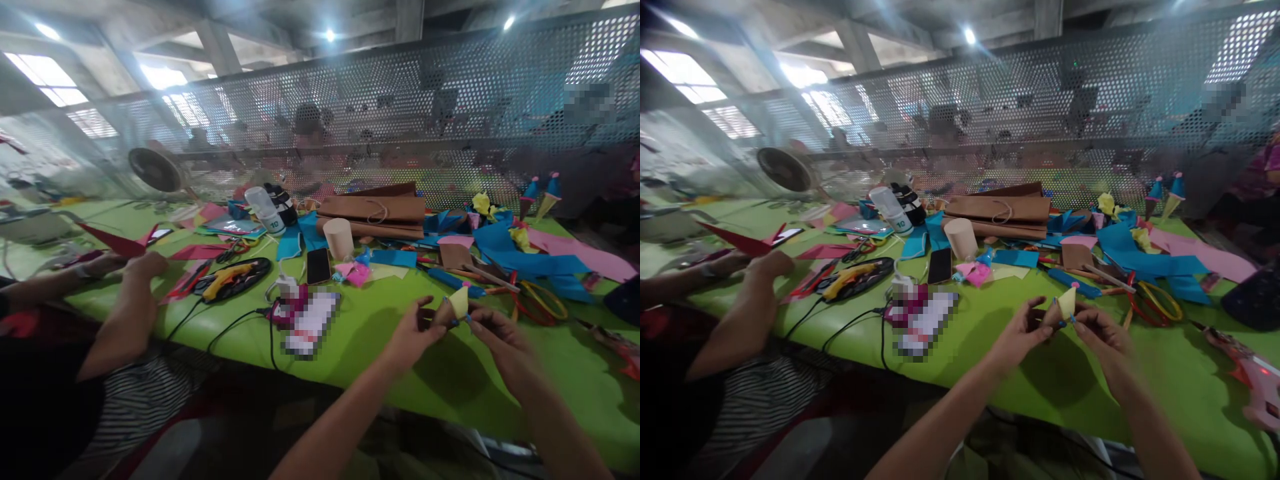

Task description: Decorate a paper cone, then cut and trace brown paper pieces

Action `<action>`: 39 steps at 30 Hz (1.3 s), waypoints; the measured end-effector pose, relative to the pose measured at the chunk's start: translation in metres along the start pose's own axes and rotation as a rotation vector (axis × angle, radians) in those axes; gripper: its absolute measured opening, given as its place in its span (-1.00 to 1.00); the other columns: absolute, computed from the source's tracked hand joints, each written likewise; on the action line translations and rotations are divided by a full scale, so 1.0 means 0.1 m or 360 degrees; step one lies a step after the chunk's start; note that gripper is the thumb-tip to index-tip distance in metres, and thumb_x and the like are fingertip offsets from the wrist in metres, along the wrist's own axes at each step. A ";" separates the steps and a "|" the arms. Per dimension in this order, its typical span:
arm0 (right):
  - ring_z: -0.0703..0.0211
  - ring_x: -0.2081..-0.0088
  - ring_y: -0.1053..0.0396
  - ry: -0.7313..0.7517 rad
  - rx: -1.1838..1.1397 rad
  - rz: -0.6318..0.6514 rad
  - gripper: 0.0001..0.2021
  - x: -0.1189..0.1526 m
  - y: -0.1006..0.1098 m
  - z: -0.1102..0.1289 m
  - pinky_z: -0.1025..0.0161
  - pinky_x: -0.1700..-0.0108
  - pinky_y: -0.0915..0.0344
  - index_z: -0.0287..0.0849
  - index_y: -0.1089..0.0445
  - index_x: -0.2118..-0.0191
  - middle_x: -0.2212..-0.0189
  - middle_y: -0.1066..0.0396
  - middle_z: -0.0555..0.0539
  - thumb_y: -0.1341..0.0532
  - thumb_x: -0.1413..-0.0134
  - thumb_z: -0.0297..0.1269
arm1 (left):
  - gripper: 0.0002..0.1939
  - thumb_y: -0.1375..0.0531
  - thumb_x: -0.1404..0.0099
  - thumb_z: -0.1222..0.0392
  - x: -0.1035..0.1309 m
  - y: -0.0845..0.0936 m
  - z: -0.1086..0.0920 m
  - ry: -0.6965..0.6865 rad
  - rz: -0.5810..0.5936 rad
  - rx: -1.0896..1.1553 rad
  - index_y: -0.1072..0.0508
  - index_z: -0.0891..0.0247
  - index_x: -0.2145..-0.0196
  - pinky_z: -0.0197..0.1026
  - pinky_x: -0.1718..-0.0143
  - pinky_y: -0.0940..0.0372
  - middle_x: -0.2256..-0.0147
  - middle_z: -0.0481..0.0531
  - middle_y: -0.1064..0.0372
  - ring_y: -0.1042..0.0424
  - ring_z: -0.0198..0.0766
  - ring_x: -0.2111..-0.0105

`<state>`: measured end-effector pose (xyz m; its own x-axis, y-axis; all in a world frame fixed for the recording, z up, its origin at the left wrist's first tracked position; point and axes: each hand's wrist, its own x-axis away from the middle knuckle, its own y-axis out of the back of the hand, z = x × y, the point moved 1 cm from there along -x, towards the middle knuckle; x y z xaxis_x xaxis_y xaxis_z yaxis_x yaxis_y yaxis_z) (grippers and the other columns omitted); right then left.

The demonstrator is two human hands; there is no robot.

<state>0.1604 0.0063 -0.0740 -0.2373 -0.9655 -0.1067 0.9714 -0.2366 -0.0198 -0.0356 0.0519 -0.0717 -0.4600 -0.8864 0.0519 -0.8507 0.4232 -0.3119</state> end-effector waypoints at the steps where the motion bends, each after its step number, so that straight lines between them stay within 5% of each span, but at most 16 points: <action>1: -0.15 -0.13 -0.51 0.0001 0.0016 0.0031 -0.69 0.00 0.00 0.00 -0.07 -0.14 -0.44 -0.02 -0.55 0.28 -0.13 -0.58 -0.13 -0.47 -0.08 0.09 | -0.30 -0.50 -0.15 0.07 -0.01 0.00 0.00 0.0061 0.0063 0.0044 -0.37 0.23 -0.17 -0.11 0.07 -0.39 0.09 0.11 -0.47 -0.50 -0.17 0.17; 4: -0.16 -0.15 -0.49 0.0071 0.0129 0.0063 -0.73 -0.01 0.00 0.01 -0.13 -0.18 -0.40 -0.02 -0.54 0.27 -0.16 -0.55 -0.14 -0.44 -0.13 0.06 | -0.37 -0.45 -0.19 0.10 0.00 -0.01 0.00 0.0146 0.0147 0.0052 -0.42 0.24 -0.17 -0.17 0.13 -0.39 0.09 0.12 -0.49 -0.49 -0.21 0.20; 7: -0.18 -0.19 -0.43 0.0384 0.0464 -0.0130 -0.77 0.01 0.00 0.09 -0.20 -0.25 -0.29 0.00 -0.56 0.27 -0.13 -0.51 -0.12 -0.41 -0.18 0.03 | -0.37 -0.44 -0.16 0.17 0.01 -0.04 0.02 0.0131 0.0026 0.0079 -0.35 0.22 -0.14 -0.22 0.24 -0.39 0.02 0.10 -0.43 -0.50 -0.27 0.27; 12: -0.03 0.15 -0.48 0.0705 0.0824 -0.0223 -0.87 0.12 -0.12 0.26 -0.02 0.04 -0.37 0.01 -0.54 0.24 0.24 -0.52 -0.06 -0.34 -0.29 -0.09 | -0.39 -0.40 -0.16 0.22 -0.01 -0.13 0.04 0.0101 -0.0061 0.0097 -0.22 0.15 -0.08 -0.31 0.40 -0.28 0.09 0.01 -0.38 -0.42 -0.37 0.39; 17: -0.02 0.17 -0.51 0.0755 0.0989 -0.0255 -0.88 0.17 -0.27 0.29 0.03 0.09 -0.38 0.01 -0.52 0.18 0.25 -0.56 -0.06 -0.29 -0.35 -0.11 | -0.38 -0.38 -0.15 0.27 0.01 -0.20 0.03 0.0058 -0.0080 0.0155 -0.19 0.12 -0.08 -0.31 0.35 -0.21 0.13 -0.03 -0.35 -0.30 -0.37 0.35; 28: 0.08 0.21 -0.51 0.1147 0.1306 -0.0345 -0.95 0.19 -0.34 0.28 0.15 0.14 -0.36 -0.05 -0.48 0.16 0.26 -0.56 -0.03 -0.29 -0.39 -0.24 | -0.36 -0.31 -0.31 -0.38 0.08 -0.24 0.03 0.0004 -0.0089 0.0156 -0.24 0.14 -0.03 -0.26 0.39 -0.11 0.29 -0.11 -0.28 -0.19 -0.37 0.44; 39: 0.03 0.24 -0.53 0.1326 0.1523 -0.0363 -0.98 0.22 -0.38 0.33 0.08 0.14 -0.33 -0.07 -0.46 0.17 0.28 -0.60 -0.08 -0.29 -0.36 -0.33 | -0.34 -0.31 -0.27 -0.45 0.04 -0.26 0.05 -0.0039 -0.0188 0.0126 -0.26 0.15 0.06 -0.29 0.48 -0.10 0.36 -0.15 -0.30 -0.16 -0.40 0.50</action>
<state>0.1180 -0.0100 -0.0424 0.0152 -0.6166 -0.7871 0.4366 -0.7041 0.5600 -0.0143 0.0362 -0.0682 -0.3509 -0.9338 0.0698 -0.8753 0.3006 -0.3789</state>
